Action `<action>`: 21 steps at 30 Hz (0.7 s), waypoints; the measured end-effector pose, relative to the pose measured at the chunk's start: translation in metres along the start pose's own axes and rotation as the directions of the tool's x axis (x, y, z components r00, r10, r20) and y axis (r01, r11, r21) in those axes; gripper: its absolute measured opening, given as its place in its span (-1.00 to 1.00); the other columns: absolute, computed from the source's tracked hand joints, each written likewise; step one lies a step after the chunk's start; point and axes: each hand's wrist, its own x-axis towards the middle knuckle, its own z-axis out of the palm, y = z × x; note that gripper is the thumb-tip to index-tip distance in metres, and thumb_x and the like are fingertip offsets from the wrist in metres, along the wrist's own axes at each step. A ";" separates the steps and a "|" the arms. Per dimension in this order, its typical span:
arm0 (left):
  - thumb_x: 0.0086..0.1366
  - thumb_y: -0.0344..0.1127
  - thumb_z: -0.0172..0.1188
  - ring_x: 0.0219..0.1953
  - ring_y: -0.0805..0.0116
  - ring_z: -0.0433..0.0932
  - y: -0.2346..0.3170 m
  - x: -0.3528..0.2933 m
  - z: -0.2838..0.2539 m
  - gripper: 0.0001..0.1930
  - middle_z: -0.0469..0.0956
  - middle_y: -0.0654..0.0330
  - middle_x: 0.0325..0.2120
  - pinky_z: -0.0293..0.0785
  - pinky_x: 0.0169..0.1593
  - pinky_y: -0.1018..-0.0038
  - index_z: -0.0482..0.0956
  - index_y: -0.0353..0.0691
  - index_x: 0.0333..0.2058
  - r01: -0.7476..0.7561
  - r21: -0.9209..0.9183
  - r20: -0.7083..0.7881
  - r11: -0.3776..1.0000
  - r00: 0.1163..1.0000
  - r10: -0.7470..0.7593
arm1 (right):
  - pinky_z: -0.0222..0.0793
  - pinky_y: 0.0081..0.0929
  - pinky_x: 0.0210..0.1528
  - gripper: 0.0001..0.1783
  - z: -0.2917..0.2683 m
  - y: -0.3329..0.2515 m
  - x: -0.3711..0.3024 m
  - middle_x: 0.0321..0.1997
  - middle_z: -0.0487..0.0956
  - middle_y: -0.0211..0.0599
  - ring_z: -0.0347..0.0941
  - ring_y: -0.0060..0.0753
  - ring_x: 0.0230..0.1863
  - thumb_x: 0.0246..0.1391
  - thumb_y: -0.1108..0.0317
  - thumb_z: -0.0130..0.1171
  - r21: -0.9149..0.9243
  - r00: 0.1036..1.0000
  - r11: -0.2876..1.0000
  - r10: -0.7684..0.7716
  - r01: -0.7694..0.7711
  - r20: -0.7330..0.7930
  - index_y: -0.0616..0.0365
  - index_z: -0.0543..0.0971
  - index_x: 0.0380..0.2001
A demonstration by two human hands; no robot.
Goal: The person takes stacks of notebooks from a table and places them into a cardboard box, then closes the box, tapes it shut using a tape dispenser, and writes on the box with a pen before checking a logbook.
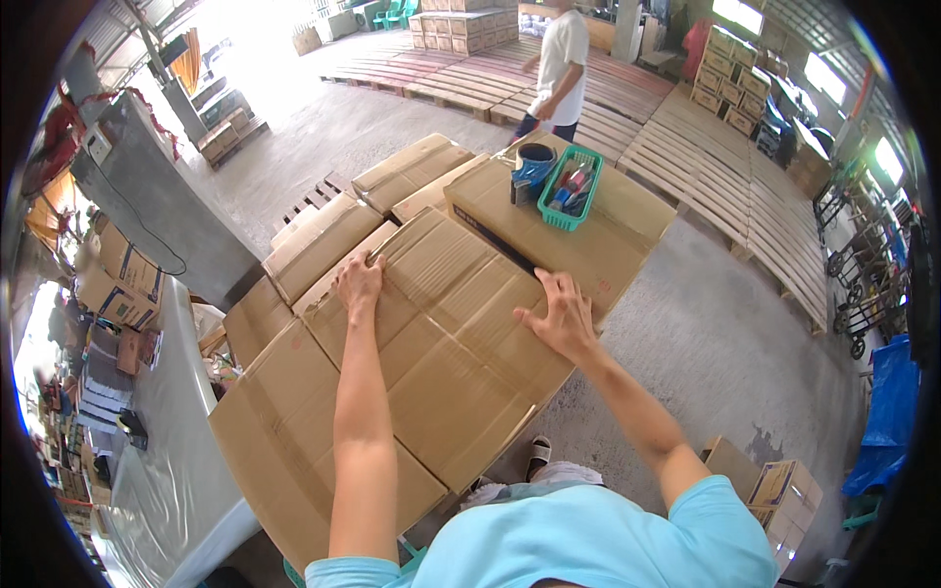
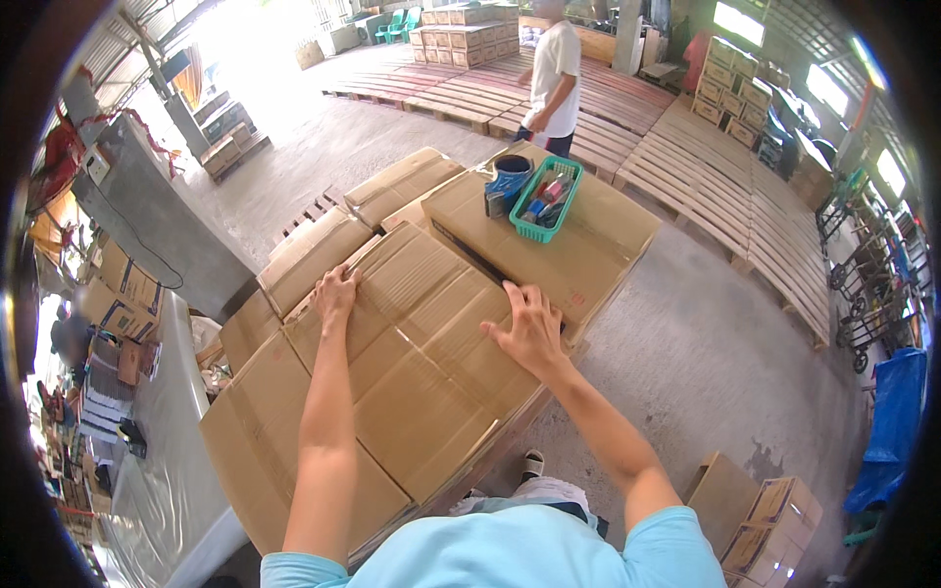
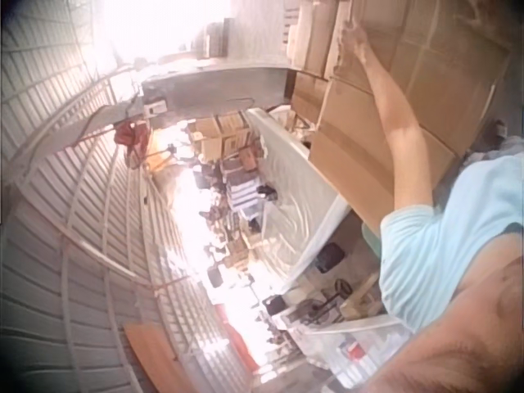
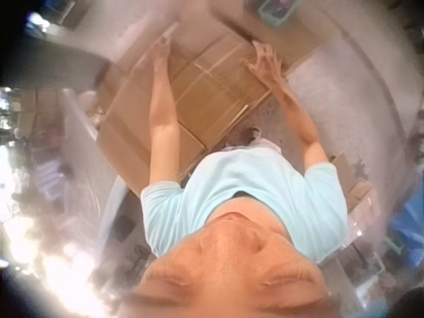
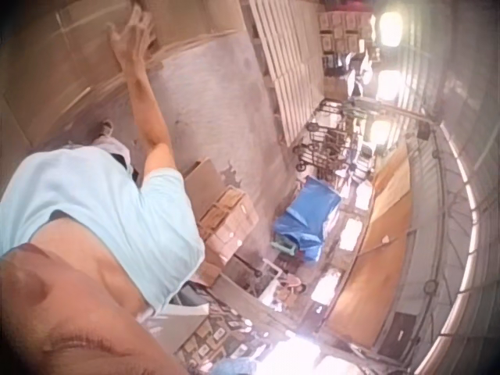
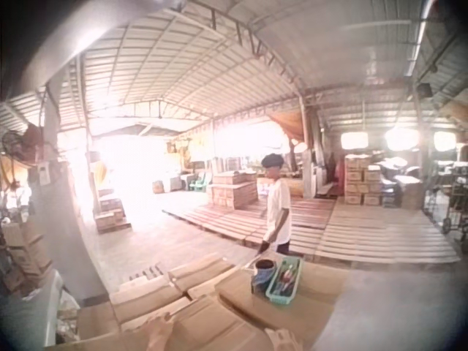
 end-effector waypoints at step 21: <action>0.17 0.07 0.16 0.04 0.19 0.49 0.003 0.010 0.014 -0.59 0.61 0.20 -0.09 0.22 0.18 0.19 0.65 0.07 -0.06 -0.050 -0.005 -0.057 0.999 0.997 0.049 | 0.17 -0.09 0.23 -0.45 0.013 0.099 0.336 -0.13 0.56 0.02 0.39 0.08 0.10 -0.16 0.14 0.40 -0.173 0.690 0.780 -0.398 0.601 0.604 0.23 0.47 -0.14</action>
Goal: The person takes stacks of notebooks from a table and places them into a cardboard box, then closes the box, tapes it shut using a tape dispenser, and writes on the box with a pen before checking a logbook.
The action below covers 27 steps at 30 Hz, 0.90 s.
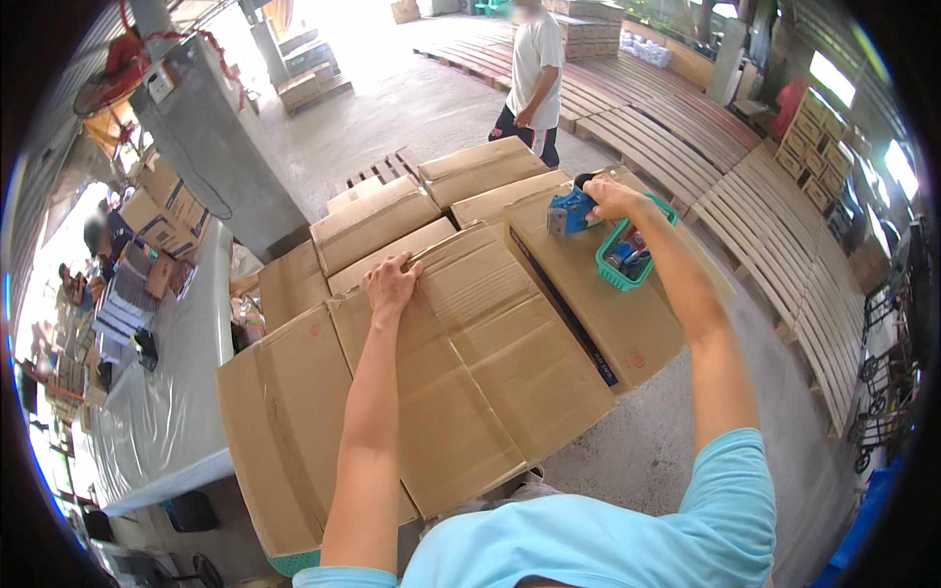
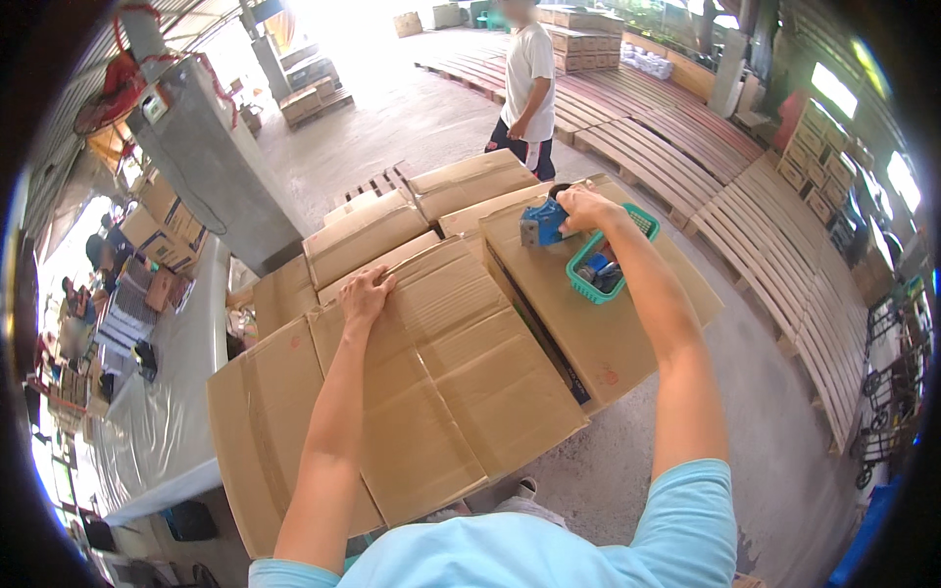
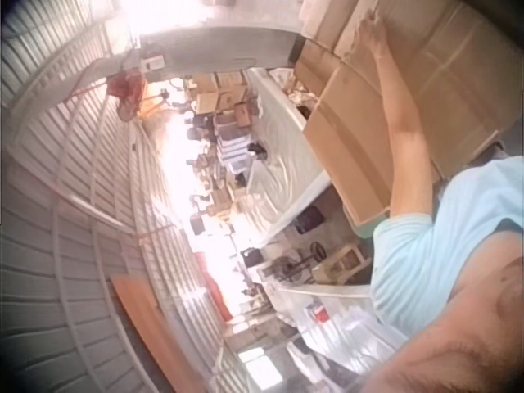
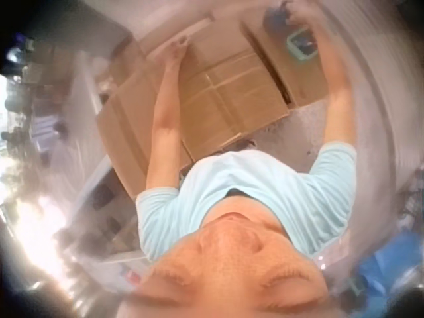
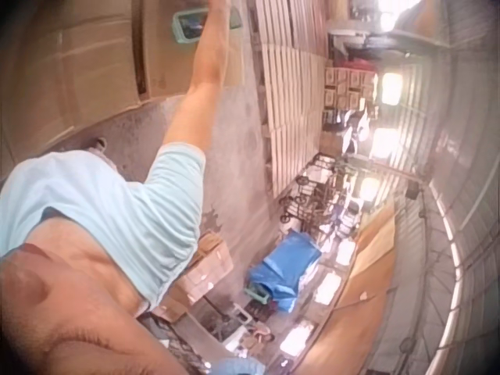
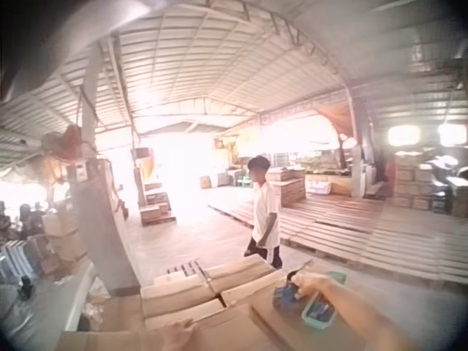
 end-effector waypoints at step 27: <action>0.27 0.19 0.04 0.18 0.11 0.36 0.011 -0.028 -0.005 -0.37 0.45 -0.02 0.09 0.21 0.22 0.04 0.41 -0.13 0.16 -0.251 -0.422 -0.112 0.871 0.968 0.225 | 0.46 -0.35 -0.44 -0.13 0.058 -0.375 -0.178 -0.45 0.50 -0.12 0.47 -0.26 -0.55 -0.14 0.31 0.37 0.633 0.706 0.772 0.421 0.051 -0.569 -0.17 0.31 0.31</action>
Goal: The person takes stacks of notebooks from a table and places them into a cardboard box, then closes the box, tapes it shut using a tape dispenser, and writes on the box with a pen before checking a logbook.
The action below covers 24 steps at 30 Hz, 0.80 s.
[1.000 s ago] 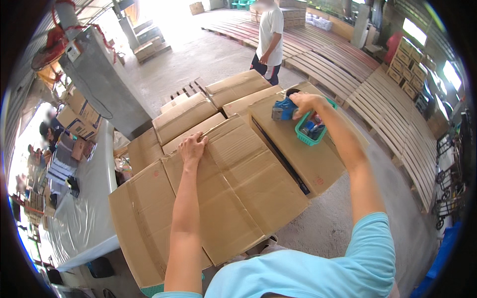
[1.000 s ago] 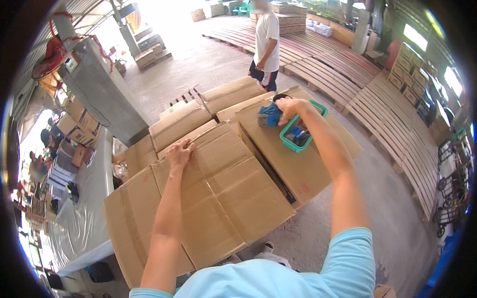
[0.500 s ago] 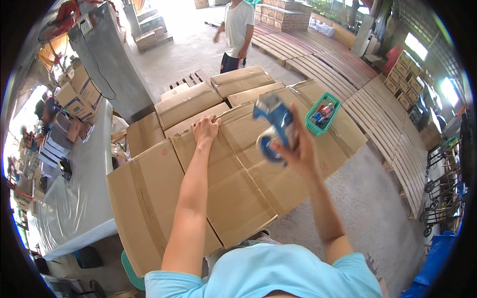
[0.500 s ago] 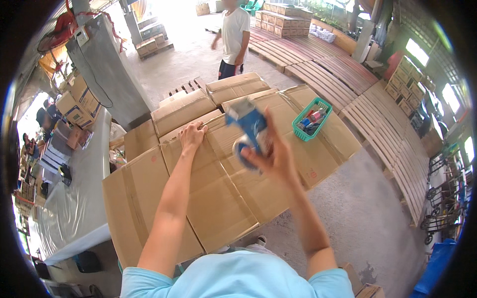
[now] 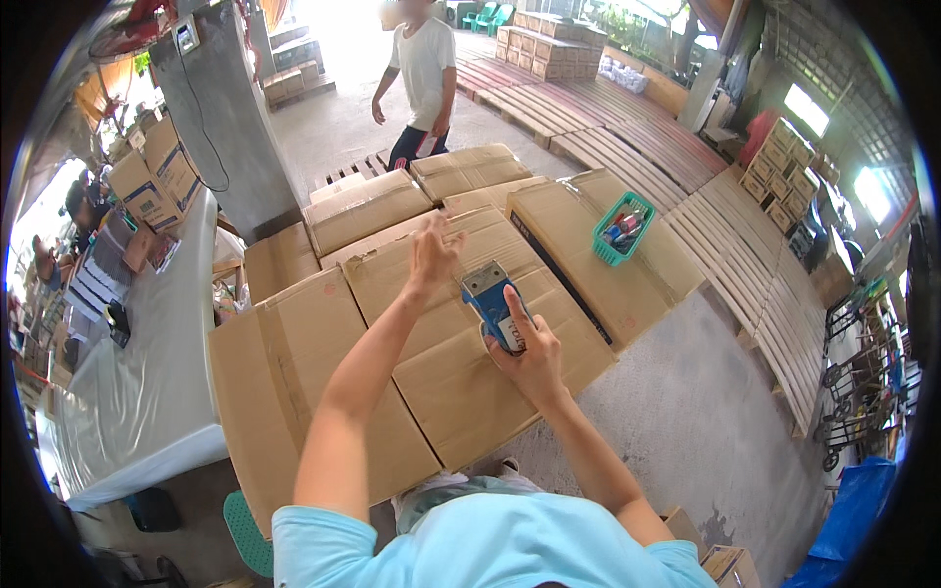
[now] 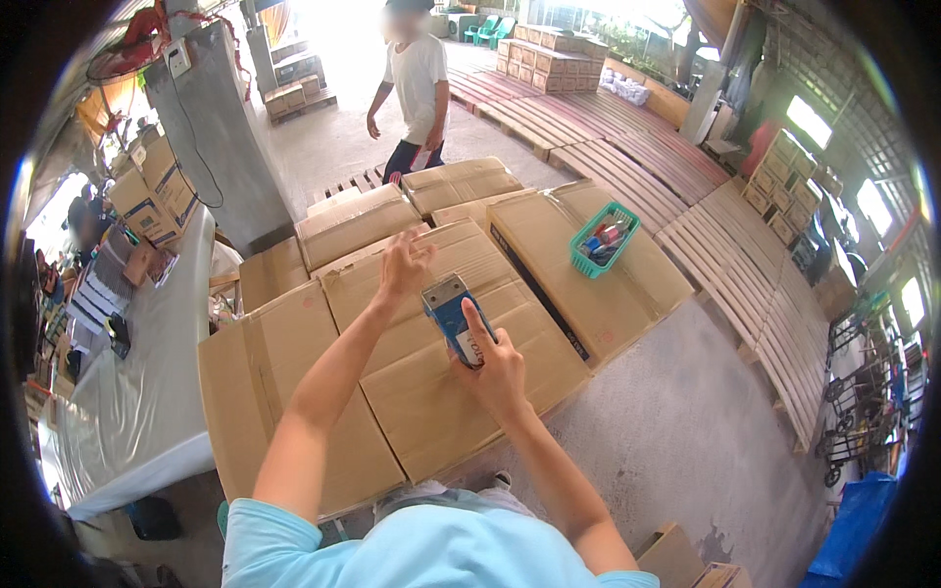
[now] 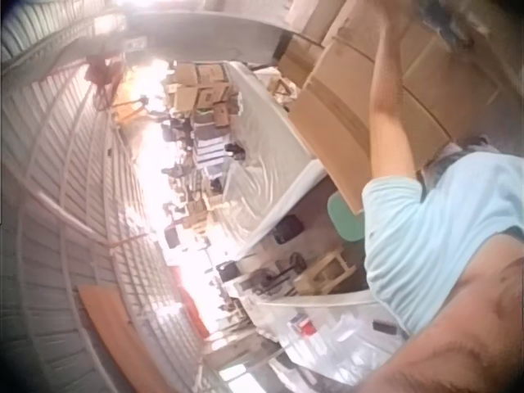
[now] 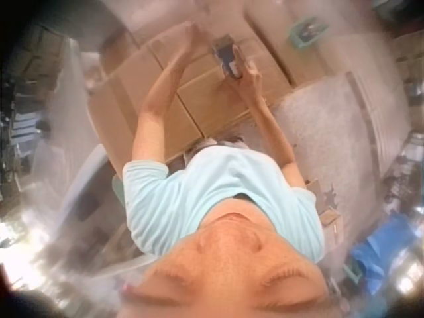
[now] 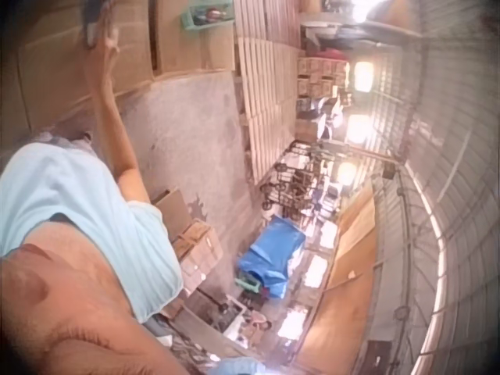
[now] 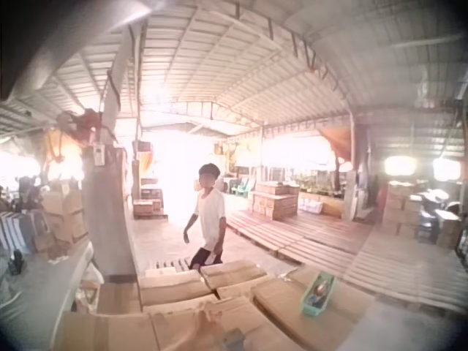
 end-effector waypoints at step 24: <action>0.17 -0.32 0.18 -0.44 0.42 0.61 -0.031 0.088 -0.095 -0.81 0.66 0.18 -0.45 0.53 -0.36 0.34 0.70 -0.20 -0.28 0.260 -0.031 0.533 0.965 0.821 -0.204 | 0.52 -0.15 -0.41 -0.17 0.000 -0.034 0.031 -0.47 0.49 0.08 0.55 0.12 -0.46 -0.05 -0.01 0.31 -0.185 0.963 0.981 0.105 -0.059 0.249 -0.30 0.27 0.32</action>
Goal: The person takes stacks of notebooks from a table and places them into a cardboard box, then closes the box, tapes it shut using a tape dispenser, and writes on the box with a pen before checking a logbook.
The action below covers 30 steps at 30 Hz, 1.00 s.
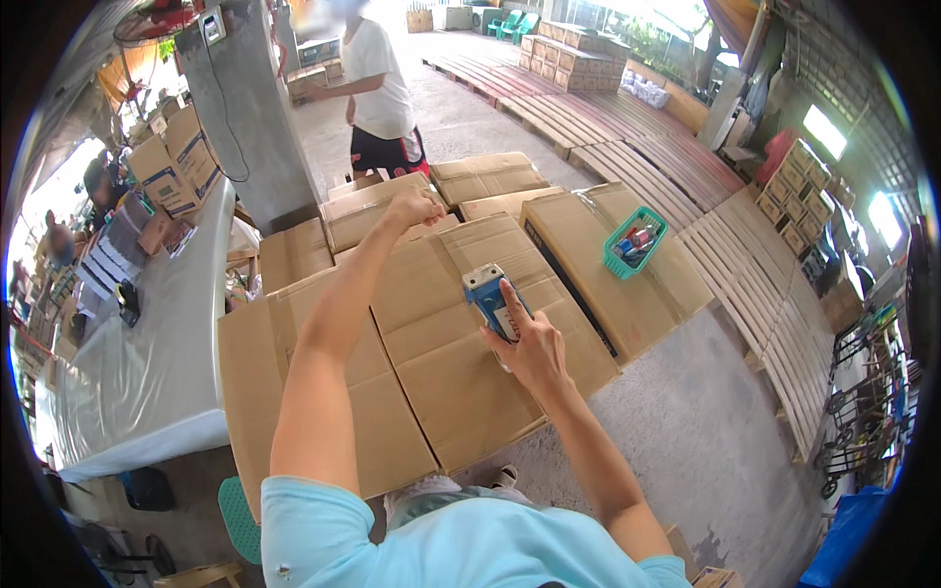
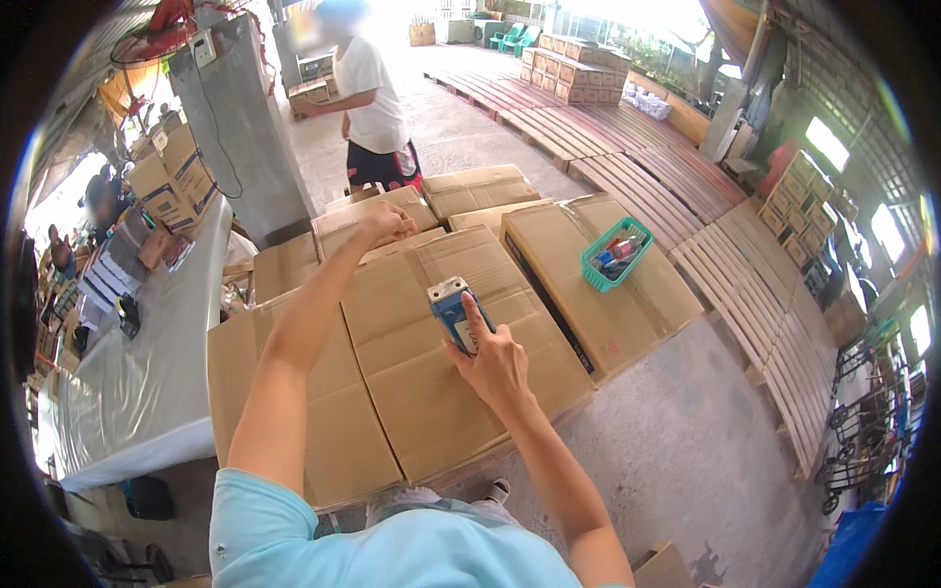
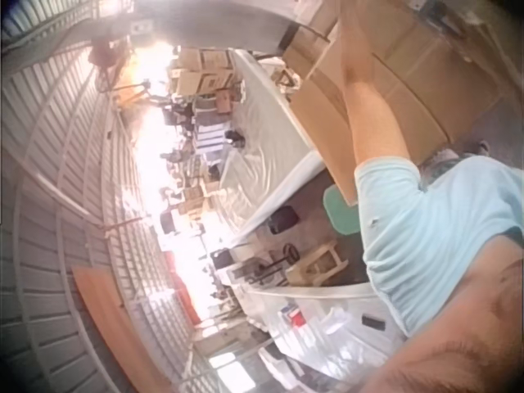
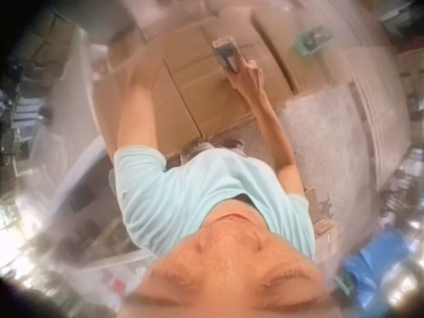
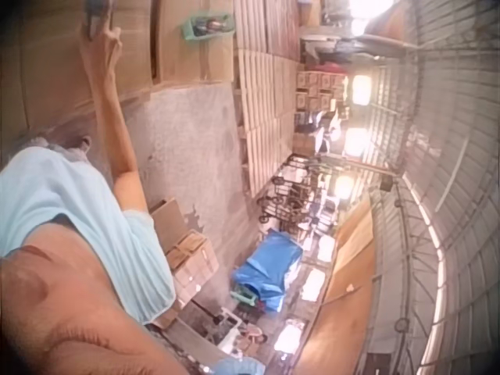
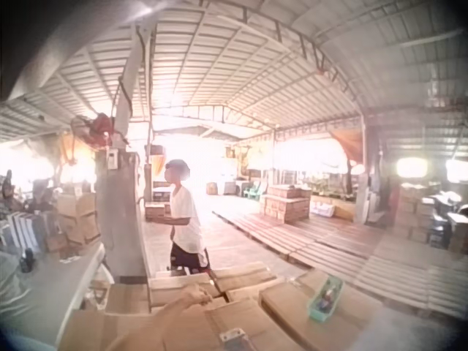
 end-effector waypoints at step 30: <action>0.25 0.26 0.05 0.19 0.18 0.39 -0.100 0.112 0.024 -0.31 0.37 0.08 0.21 0.25 0.24 0.27 0.40 -0.08 0.20 0.234 0.467 0.115 0.853 0.940 -0.321 | 0.51 -0.13 -0.10 -0.26 0.048 -0.015 0.132 -0.27 0.58 0.22 0.59 0.14 -0.21 0.01 -0.07 0.19 -0.194 0.937 0.969 0.205 -0.154 0.284 -0.16 0.34 0.28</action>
